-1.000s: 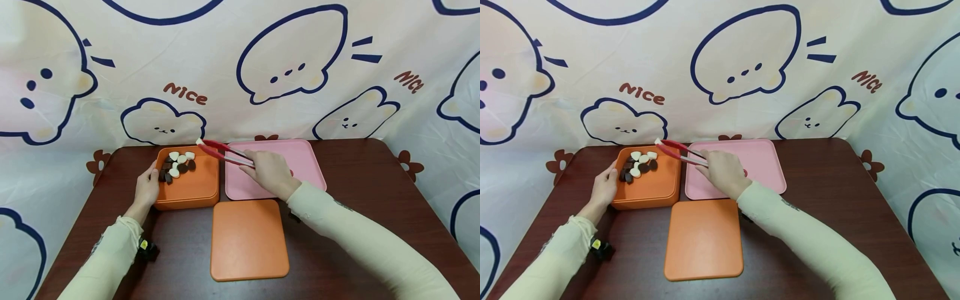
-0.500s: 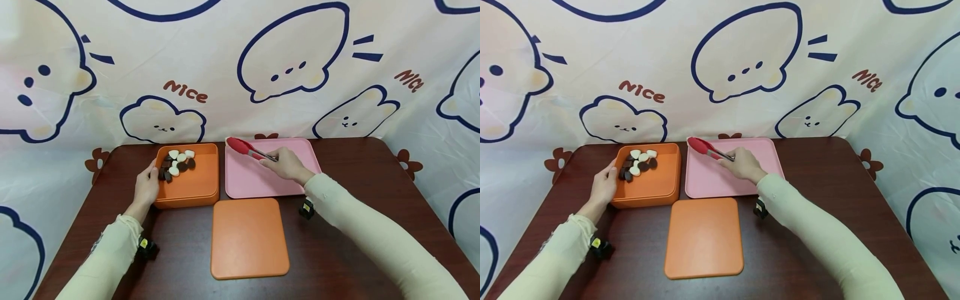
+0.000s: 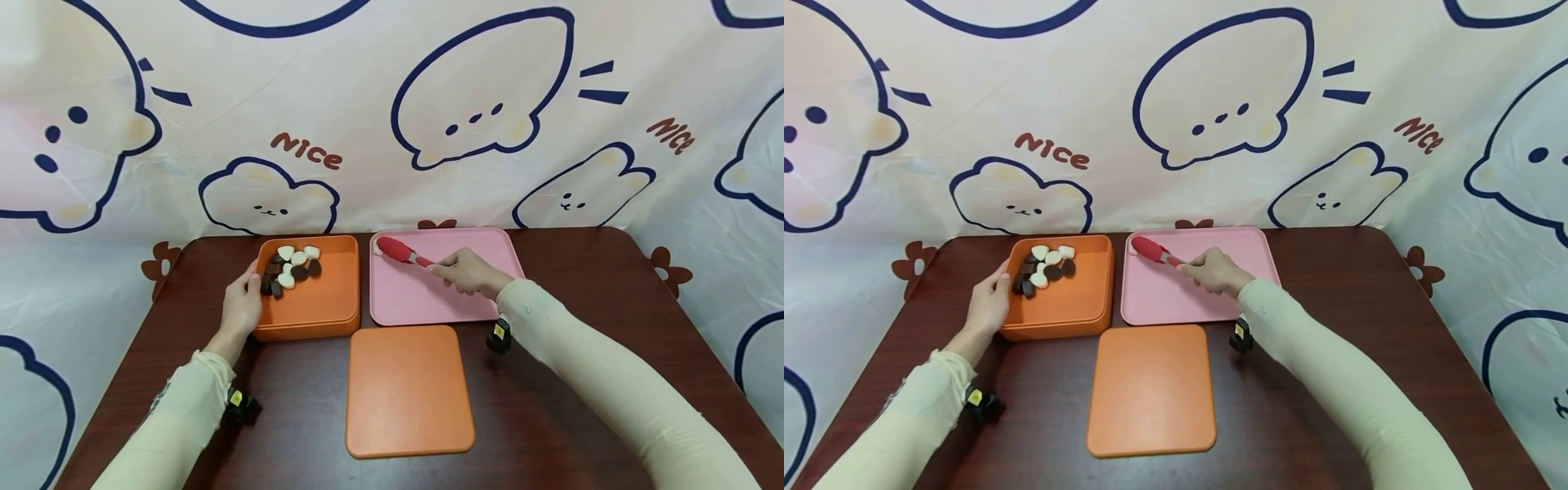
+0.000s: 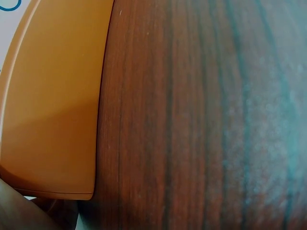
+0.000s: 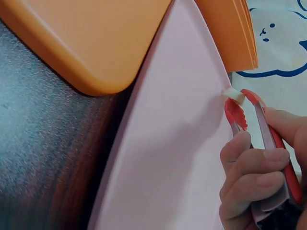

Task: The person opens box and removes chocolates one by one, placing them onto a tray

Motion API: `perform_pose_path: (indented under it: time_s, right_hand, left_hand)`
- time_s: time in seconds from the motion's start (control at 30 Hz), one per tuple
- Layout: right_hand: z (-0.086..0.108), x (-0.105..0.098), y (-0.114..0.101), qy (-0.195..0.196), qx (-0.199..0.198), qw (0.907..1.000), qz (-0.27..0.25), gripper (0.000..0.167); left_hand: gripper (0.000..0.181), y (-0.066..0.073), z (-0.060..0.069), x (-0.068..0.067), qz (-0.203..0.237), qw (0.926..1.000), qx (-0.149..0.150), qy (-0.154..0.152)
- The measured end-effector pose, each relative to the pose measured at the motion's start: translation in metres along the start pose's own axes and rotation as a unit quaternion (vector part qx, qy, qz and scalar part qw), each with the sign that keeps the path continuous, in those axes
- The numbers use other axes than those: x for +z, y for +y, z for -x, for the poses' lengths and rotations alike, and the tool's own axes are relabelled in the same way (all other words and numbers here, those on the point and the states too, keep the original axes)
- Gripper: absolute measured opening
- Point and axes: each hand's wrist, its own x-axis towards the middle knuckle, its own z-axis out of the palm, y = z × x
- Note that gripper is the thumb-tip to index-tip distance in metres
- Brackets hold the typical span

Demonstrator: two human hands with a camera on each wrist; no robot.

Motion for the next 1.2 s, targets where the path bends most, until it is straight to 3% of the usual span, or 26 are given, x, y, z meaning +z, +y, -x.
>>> perform_pose_path:
  time_s: [0.2, 0.6, 1.2]
  right_hand:
    - [-0.002, -0.004, -0.001, 0.005, -0.003, 0.9998, 0.017, 0.041]
    - [0.0, -0.008, 0.0, 0.059, -0.031, 0.9931, 0.096, 0.039]
    - [0.009, -0.004, 0.0, 0.116, -0.053, 0.9884, 0.083, 0.039]
  left_hand:
    - [0.051, 0.002, 0.0, 0.0, 0.001, 1.0, -0.001, -0.001]
    - [0.051, 0.002, 0.0, -0.001, -0.003, 1.0, 0.0, 0.001]
    - [0.051, 0.0, 0.0, -0.001, -0.008, 1.0, 0.002, 0.003]
